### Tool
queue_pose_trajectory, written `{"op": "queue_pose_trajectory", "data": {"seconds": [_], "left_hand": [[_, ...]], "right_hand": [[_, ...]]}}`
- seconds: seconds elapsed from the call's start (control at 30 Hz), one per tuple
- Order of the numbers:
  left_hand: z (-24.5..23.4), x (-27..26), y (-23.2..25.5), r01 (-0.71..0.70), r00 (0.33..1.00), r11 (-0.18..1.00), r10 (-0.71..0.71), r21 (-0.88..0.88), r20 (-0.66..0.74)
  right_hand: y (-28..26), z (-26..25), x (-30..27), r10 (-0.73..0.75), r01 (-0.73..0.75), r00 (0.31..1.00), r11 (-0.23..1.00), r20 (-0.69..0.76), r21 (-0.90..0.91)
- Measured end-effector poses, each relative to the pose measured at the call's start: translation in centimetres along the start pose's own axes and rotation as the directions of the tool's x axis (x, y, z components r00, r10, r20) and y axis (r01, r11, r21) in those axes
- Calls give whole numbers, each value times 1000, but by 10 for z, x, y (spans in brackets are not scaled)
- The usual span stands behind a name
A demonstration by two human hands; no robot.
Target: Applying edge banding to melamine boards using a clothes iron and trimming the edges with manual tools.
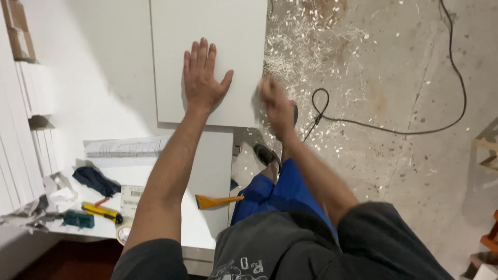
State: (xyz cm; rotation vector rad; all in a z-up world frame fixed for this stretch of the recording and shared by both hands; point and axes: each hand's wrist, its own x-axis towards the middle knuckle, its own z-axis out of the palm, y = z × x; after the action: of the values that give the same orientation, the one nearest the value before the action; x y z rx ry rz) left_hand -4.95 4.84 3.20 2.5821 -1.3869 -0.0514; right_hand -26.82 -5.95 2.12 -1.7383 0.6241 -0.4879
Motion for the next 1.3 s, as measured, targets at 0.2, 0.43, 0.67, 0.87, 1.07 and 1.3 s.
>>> {"op": "queue_pose_trajectory", "data": {"seconds": [0.2, 0.43, 0.67, 0.87, 1.07, 1.3], "left_hand": [[6, 4, 0, -18, 999, 1000, 19, 11, -42], [9, 6, -3, -43, 994, 999, 44, 8, -100], [10, 5, -4, -36, 996, 999, 37, 8, -81], [7, 9, -1, -32, 997, 999, 34, 19, -76], [7, 10, 0, -11, 999, 1000, 10, -1, -39], [29, 10, -10, -33, 983, 998, 43, 59, -178]], "right_hand": [[15, 5, -6, -148, 148, 985, 989, -90, -8], [-5, 4, -30, 171, -165, 985, 960, 6, -224], [22, -6, 68, -73, 75, 997, 886, 22, -457], [-11, -2, -40, 23, -19, 996, 999, 85, -47], [-17, -13, 40, -349, 340, 937, 890, 26, -303], [69, 13, 19, -386, 371, 921, 908, -45, -195]]}}
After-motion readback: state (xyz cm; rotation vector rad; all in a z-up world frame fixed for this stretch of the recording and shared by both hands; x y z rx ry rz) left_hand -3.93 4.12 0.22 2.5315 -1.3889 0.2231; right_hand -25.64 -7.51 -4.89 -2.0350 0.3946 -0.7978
